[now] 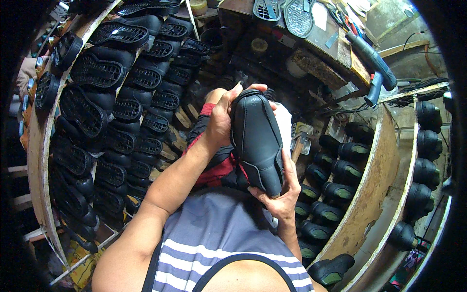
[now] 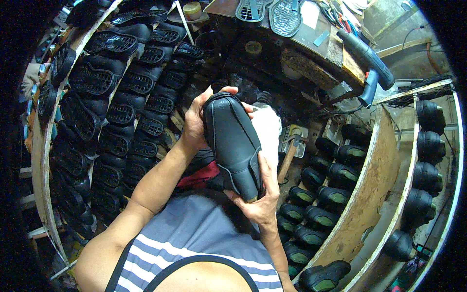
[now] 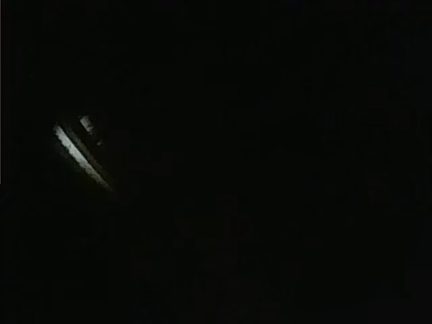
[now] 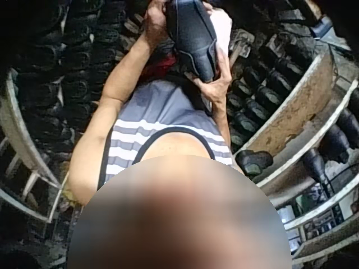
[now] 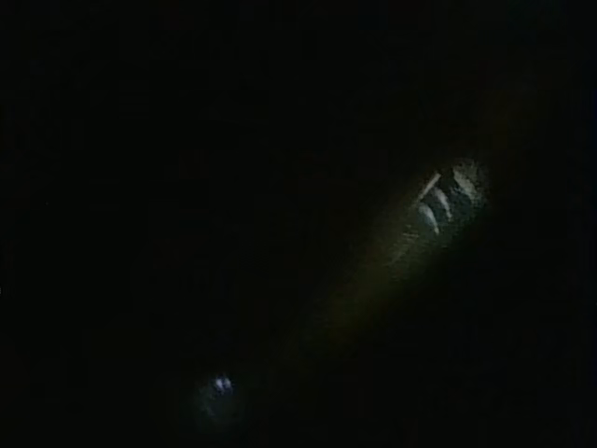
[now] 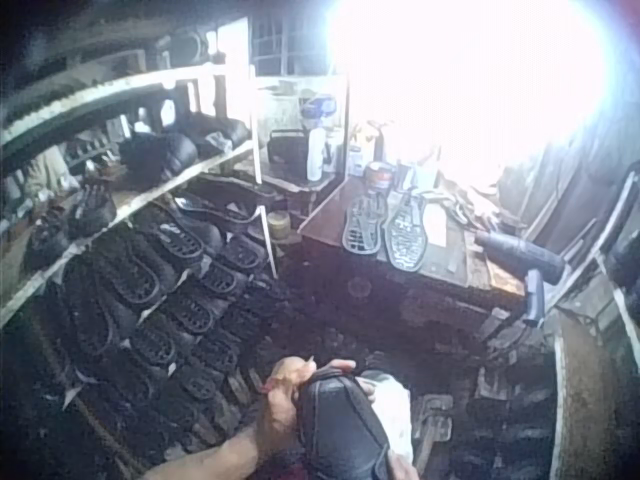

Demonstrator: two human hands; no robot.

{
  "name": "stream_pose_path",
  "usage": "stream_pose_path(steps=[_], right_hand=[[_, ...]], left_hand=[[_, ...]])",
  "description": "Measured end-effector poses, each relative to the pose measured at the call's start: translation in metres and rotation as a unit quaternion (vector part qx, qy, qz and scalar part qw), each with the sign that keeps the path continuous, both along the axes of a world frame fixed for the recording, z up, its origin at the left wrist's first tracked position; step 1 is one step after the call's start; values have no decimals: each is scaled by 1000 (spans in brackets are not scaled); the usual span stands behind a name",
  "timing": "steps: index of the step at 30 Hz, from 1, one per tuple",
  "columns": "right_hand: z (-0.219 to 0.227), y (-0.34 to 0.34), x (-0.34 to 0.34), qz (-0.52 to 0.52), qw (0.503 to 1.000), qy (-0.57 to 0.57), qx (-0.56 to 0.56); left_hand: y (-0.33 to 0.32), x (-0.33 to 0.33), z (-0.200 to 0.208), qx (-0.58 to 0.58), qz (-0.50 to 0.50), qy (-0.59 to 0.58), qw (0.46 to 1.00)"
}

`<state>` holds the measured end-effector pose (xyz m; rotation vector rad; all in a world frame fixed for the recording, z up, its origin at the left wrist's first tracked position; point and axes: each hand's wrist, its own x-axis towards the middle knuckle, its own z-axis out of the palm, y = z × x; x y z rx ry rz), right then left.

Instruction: The person sits on the floor in a shoe workshop and uses a hammer to tap the sole and heel of a black shoe. They then use a hairdryer to heat the shoe and place it on a shelf.

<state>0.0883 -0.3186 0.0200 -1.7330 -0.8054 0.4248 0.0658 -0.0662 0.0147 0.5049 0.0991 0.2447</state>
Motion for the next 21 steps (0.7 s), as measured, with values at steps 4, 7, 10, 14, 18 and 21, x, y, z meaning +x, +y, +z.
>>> stream_pose_path(steps=[4,7,10,14,18,21], right_hand=[[-1,0,0,-2,1000,-11,-3],[-1,-1,-1,-7,1000,-10,-5],[-2,-1,-1,-8,1000,-5,0],[-1,-2,0,-7,1000,-16,0],[-1,-2,0,-6,1000,-16,-3],[0,-3,0,-4,1000,-9,-7]], left_hand=[[0,0,0,-1,-4,-9,1000],[-1,0,-1,10,-3,-11,1000],[-1,-1,0,4,-5,-8,1000],[-2,0,-1,5,-6,-12,1000],[-3,0,-1,2,-2,-15,1000],[-4,0,-1,-11,-3,-9,1000]])
